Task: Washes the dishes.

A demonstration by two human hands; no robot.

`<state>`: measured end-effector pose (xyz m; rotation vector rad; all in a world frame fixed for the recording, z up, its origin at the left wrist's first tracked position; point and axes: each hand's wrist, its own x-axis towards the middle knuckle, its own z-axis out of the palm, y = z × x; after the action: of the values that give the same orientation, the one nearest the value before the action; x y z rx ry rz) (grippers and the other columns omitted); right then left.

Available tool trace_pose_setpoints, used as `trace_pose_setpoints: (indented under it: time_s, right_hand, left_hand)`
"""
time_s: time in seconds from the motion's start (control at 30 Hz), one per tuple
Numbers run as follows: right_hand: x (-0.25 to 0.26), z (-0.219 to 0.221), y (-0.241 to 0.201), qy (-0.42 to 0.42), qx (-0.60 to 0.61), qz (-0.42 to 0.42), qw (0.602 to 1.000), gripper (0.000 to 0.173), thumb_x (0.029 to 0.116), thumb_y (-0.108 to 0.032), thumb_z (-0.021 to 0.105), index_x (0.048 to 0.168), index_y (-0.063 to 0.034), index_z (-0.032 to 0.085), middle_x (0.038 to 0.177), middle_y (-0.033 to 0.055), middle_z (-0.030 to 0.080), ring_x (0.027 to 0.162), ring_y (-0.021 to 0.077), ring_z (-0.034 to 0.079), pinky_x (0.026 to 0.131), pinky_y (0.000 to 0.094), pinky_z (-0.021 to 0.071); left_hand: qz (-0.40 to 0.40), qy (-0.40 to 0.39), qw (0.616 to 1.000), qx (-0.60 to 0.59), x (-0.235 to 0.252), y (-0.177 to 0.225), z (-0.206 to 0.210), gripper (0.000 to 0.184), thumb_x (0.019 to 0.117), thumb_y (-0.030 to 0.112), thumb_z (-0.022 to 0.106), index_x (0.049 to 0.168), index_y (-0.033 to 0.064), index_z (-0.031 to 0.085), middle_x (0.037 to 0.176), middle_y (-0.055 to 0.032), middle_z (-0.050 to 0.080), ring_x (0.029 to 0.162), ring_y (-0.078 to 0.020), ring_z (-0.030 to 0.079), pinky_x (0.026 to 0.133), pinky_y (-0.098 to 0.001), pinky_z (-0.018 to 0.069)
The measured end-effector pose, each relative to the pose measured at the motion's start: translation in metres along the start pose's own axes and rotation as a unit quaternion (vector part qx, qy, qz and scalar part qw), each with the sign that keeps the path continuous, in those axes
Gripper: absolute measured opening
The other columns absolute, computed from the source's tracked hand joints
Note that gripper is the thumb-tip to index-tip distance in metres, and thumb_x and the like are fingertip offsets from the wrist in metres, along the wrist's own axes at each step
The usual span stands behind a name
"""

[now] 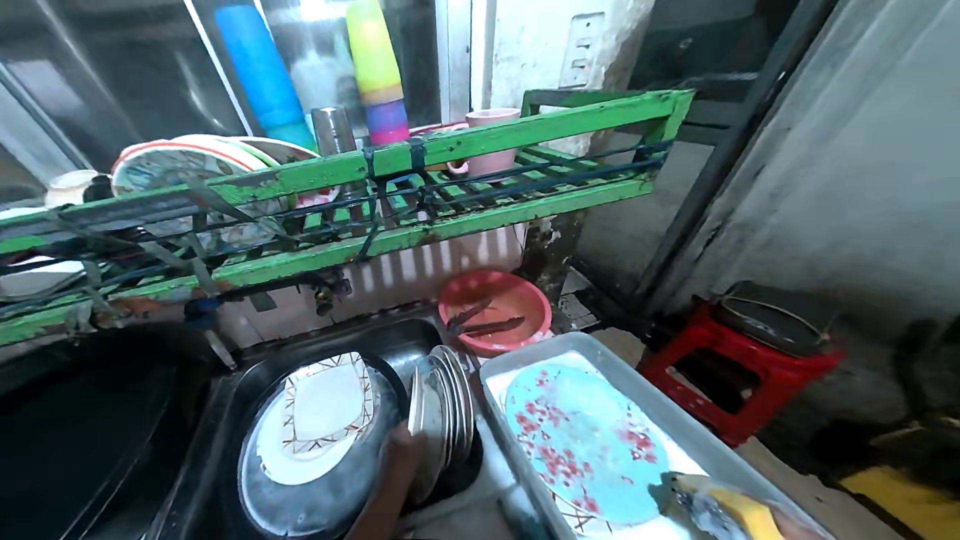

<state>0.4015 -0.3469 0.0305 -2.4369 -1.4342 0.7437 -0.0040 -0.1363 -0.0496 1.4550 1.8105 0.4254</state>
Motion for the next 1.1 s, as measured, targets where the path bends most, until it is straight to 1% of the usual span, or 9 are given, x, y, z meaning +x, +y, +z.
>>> trace_pose_setpoints:
  time_s: [0.13, 0.3, 0.37, 0.47, 0.6, 0.73, 0.87, 0.93, 1.1]
  right_hand:
    - [-0.013, -0.015, -0.023, -0.032, 0.005, 0.005, 0.999, 0.067, 0.0964, -0.033, 0.069, 0.147, 0.0053, 0.047, 0.147, 0.0324, 0.049, 0.135, 0.0493, 0.05, 0.11, 0.0673, 0.039]
    - [-0.02, -0.019, -0.025, -0.048, 0.023, 0.003, 0.999, 0.066, 0.0942, -0.023, 0.071, 0.149, 0.0034, 0.047, 0.15, 0.0316, 0.046, 0.139, 0.0509, 0.045, 0.112, 0.0689, 0.0357]
    - [-0.008, -0.008, -0.009, -0.028, 0.016, -0.009, 0.999, 0.065, 0.0934, -0.033, 0.072, 0.147, -0.0018, 0.051, 0.147, 0.0268, 0.052, 0.136, 0.0468, 0.05, 0.109, 0.0676, 0.0404]
    - [-0.003, -0.001, 0.0, 0.01, 0.046, -0.016, 0.999, 0.064, 0.0911, -0.033, 0.074, 0.144, -0.0023, 0.054, 0.143, 0.0254, 0.056, 0.133, 0.0436, 0.053, 0.11, 0.0636, 0.0417]
    - [-0.01, -0.003, -0.005, 0.07, 0.113, -0.033, 0.991, 0.062, 0.0911, -0.031, 0.072, 0.142, 0.0014, 0.056, 0.141, 0.0281, 0.057, 0.133, 0.044, 0.054, 0.112, 0.0609, 0.0407]
    - [-0.011, 0.001, 0.0, 0.087, 0.131, -0.044, 0.987, 0.066, 0.0878, -0.027, 0.075, 0.145, -0.0014, 0.054, 0.143, 0.0275, 0.055, 0.135, 0.0444, 0.052, 0.113, 0.0613, 0.0394]
    - [-0.005, 0.01, 0.009, 0.116, 0.142, -0.047, 0.982, 0.071, 0.0841, -0.031, 0.077, 0.145, -0.0035, 0.054, 0.143, 0.0256, 0.056, 0.135, 0.0423, 0.052, 0.113, 0.0592, 0.0406]
    - [-0.005, 0.013, 0.012, 0.124, 0.147, -0.061, 0.979, 0.07, 0.0841, -0.031, 0.077, 0.144, -0.0013, 0.055, 0.143, 0.0272, 0.055, 0.135, 0.043, 0.053, 0.113, 0.0589, 0.0409]
    - [-0.008, 0.007, 0.009, 0.073, 0.091, -0.105, 0.988, 0.068, 0.0828, -0.03, 0.078, 0.138, 0.0037, 0.058, 0.138, 0.0295, 0.058, 0.129, 0.0469, 0.056, 0.109, 0.0633, 0.0428]
  left_hand:
    - [-0.005, 0.031, 0.984, -0.177, -0.031, 0.03, -0.05, 0.037, 0.0933, 0.018, 0.073, 0.12, -0.0056, 0.065, 0.107, -0.0211, 0.07, 0.099, -0.0295, 0.068, 0.09, -0.0491, 0.0544]
    - [0.166, -0.002, 0.985, 0.041, -0.105, 0.09, -0.102, 0.04, 0.0948, 0.022, 0.069, 0.123, -0.0063, 0.065, 0.118, -0.024, 0.066, 0.113, -0.0361, 0.063, 0.1, -0.0538, 0.0489]
    - [0.329, -0.014, 0.931, 0.158, -0.131, 0.111, -0.104, 0.039, 0.0932, 0.018, 0.068, 0.127, -0.0015, 0.069, 0.114, -0.0252, 0.068, 0.109, -0.0411, 0.066, 0.096, -0.0578, 0.0516]
    - [0.447, -0.07, 0.837, 0.308, -0.149, 0.138, -0.082, 0.039, 0.0926, 0.015, 0.067, 0.131, 0.0091, 0.07, 0.123, -0.0153, 0.071, 0.114, -0.035, 0.067, 0.097, -0.053, 0.0532]
    - [0.587, -0.097, 0.693, 0.407, -0.143, 0.157, -0.015, 0.021, 0.0944, 0.011, 0.063, 0.11, 0.0015, 0.072, 0.11, -0.0169, 0.072, 0.105, -0.0341, 0.069, 0.086, -0.0488, 0.0561]
    - [0.489, -0.188, 0.733, 0.434, -0.148, 0.182, 0.051, 0.026, 0.1019, 0.012, 0.053, 0.112, -0.0068, 0.068, 0.116, -0.0251, 0.068, 0.117, -0.0409, 0.063, 0.098, -0.0527, 0.0511]
    - [0.404, -0.262, 0.755, 0.445, -0.132, 0.192, 0.11, 0.067, 0.1037, 0.048, 0.051, 0.148, -0.0021, 0.047, 0.155, -0.0252, 0.044, 0.141, -0.0401, 0.046, 0.113, -0.055, 0.0401]
    - [0.398, -0.252, 0.769, 0.432, -0.128, 0.186, 0.12, 0.082, 0.0988, 0.064, 0.049, 0.151, 0.0018, 0.045, 0.161, -0.0228, 0.037, 0.143, -0.039, 0.044, 0.113, -0.0555, 0.0396]
    - [0.44, -0.22, 0.785, 0.376, -0.124, 0.16, 0.115, 0.087, 0.0902, 0.066, 0.061, 0.153, 0.0083, 0.046, 0.164, -0.0142, 0.035, 0.142, -0.0358, 0.044, 0.108, -0.0582, 0.0396]
